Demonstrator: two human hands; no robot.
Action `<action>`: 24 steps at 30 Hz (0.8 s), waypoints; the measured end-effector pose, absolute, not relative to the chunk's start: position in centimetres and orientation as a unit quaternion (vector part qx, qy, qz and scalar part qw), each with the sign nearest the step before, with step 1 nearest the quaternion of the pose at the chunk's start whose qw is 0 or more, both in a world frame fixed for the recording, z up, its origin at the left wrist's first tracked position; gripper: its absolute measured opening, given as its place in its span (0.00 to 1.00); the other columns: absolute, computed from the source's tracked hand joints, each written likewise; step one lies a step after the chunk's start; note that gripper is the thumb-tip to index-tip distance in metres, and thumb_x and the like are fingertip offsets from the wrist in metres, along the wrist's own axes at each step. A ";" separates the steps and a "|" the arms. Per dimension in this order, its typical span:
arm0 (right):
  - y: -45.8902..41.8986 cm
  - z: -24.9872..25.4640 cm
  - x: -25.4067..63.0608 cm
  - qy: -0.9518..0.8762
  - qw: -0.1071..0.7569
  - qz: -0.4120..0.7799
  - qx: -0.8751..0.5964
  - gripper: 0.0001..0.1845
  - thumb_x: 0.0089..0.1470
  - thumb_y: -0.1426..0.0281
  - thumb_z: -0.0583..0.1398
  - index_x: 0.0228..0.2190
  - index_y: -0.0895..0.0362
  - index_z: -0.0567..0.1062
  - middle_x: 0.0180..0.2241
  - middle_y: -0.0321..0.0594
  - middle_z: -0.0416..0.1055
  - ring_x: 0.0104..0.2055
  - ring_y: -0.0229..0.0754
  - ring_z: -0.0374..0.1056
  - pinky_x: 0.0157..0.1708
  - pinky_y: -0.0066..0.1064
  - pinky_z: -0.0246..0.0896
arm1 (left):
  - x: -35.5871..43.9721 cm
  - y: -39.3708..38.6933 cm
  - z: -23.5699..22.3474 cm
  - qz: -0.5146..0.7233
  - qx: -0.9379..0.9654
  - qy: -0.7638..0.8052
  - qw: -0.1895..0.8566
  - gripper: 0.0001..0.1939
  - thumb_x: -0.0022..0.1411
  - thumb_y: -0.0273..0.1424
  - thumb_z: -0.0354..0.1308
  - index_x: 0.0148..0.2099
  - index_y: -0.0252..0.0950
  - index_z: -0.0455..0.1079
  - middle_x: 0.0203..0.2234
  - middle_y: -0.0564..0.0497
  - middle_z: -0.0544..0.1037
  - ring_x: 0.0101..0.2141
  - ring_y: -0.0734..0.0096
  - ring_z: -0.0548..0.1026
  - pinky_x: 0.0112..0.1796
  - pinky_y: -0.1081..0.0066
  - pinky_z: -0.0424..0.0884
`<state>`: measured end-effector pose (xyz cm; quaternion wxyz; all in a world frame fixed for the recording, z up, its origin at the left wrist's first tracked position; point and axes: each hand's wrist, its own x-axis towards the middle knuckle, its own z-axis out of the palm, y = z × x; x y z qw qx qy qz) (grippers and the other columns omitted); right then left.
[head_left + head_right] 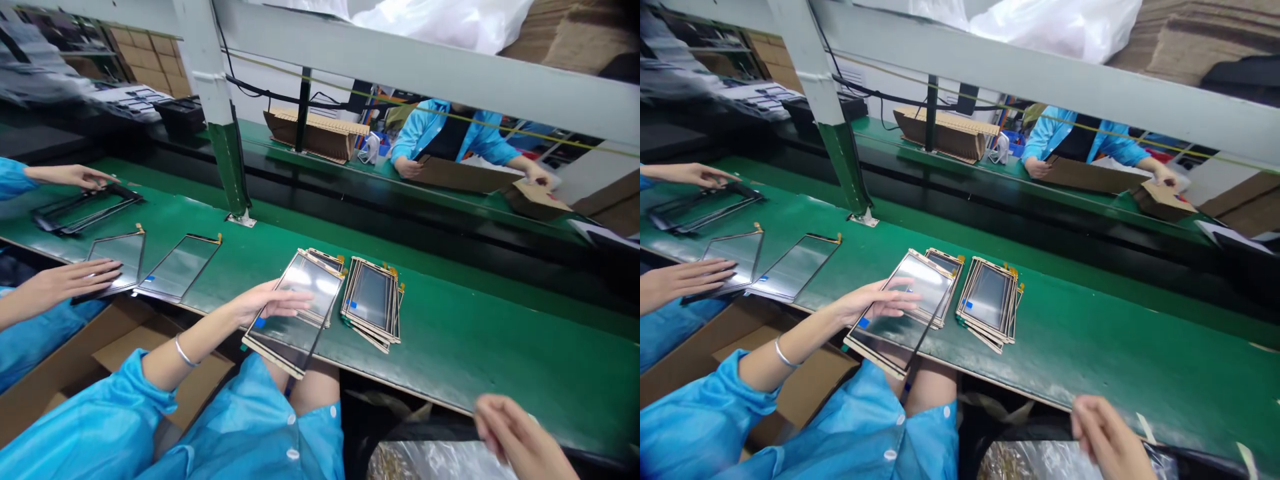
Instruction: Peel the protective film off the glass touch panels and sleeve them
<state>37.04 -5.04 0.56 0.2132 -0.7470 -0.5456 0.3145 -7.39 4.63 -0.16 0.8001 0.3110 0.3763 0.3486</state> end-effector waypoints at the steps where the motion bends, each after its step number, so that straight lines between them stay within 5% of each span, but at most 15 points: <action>1: -4.0 0.3 37.2 -0.521 0.211 0.204 -0.801 0.18 0.50 0.51 0.54 0.21 0.51 0.65 0.15 0.39 0.62 0.16 0.44 0.56 0.20 0.35 0.52 | -7.2 4.5 -0.2 0.349 0.312 0.364 0.805 0.29 0.60 0.28 0.60 0.61 0.33 0.55 0.53 0.36 0.71 0.47 0.62 0.75 0.44 0.70 0.71; 4: -0.5 0.3 33.9 -0.514 0.266 -0.009 -0.815 0.13 0.51 0.57 0.52 0.27 0.53 0.69 0.21 0.45 0.69 0.20 0.48 0.62 0.23 0.37 0.55 | -6.5 3.6 -0.2 0.311 0.357 0.329 0.817 0.30 0.62 0.32 0.58 0.63 0.35 0.54 0.53 0.36 0.71 0.49 0.61 0.74 0.46 0.67 0.68; 7: 2.3 1.7 27.1 -0.680 0.376 0.095 -0.623 0.15 0.56 0.59 0.52 0.31 0.56 0.72 0.29 0.44 0.72 0.30 0.45 0.68 0.30 0.33 0.61 | -5.7 2.4 0.0 0.231 0.443 0.295 0.815 0.27 0.63 0.37 0.57 0.62 0.36 0.58 0.52 0.36 0.72 0.49 0.59 0.74 0.44 0.65 0.69; 10: 3.6 3.9 21.1 -0.801 0.344 0.215 -0.441 0.09 0.58 0.66 0.54 0.32 0.55 0.71 0.28 0.39 0.68 0.28 0.38 0.65 0.30 0.28 0.60 | -5.3 1.2 0.6 0.164 0.517 0.288 0.789 0.27 0.63 0.41 0.55 0.61 0.38 0.59 0.51 0.38 0.73 0.48 0.61 0.75 0.45 0.65 0.68; 15: 3.7 6.4 18.9 -0.875 0.265 0.232 -0.332 0.05 0.60 0.72 0.53 0.33 0.55 0.68 0.29 0.37 0.63 0.30 0.37 0.62 0.30 0.27 0.58 | -5.4 0.0 1.7 0.139 0.603 0.290 0.730 0.27 0.65 0.44 0.50 0.62 0.38 0.59 0.52 0.41 0.73 0.51 0.62 0.72 0.50 0.64 0.66; 20: 3.6 6.5 19.4 -0.909 0.222 0.173 -0.309 0.08 0.62 0.73 0.50 0.32 0.55 0.66 0.30 0.39 0.64 0.32 0.38 0.61 0.31 0.29 0.59 | -5.5 -0.4 2.2 0.150 0.633 0.301 0.697 0.24 0.67 0.41 0.48 0.62 0.39 0.61 0.51 0.44 0.74 0.52 0.64 0.71 0.52 0.65 0.65; 24: 2.6 5.5 18.9 -0.915 0.267 0.060 -0.298 0.08 0.62 0.74 0.51 0.33 0.56 0.68 0.30 0.42 0.67 0.32 0.41 0.64 0.31 0.31 0.61 | -5.1 -0.2 1.5 0.168 0.567 0.296 0.750 0.25 0.65 0.42 0.52 0.61 0.38 0.60 0.50 0.41 0.74 0.49 0.62 0.73 0.49 0.63 0.67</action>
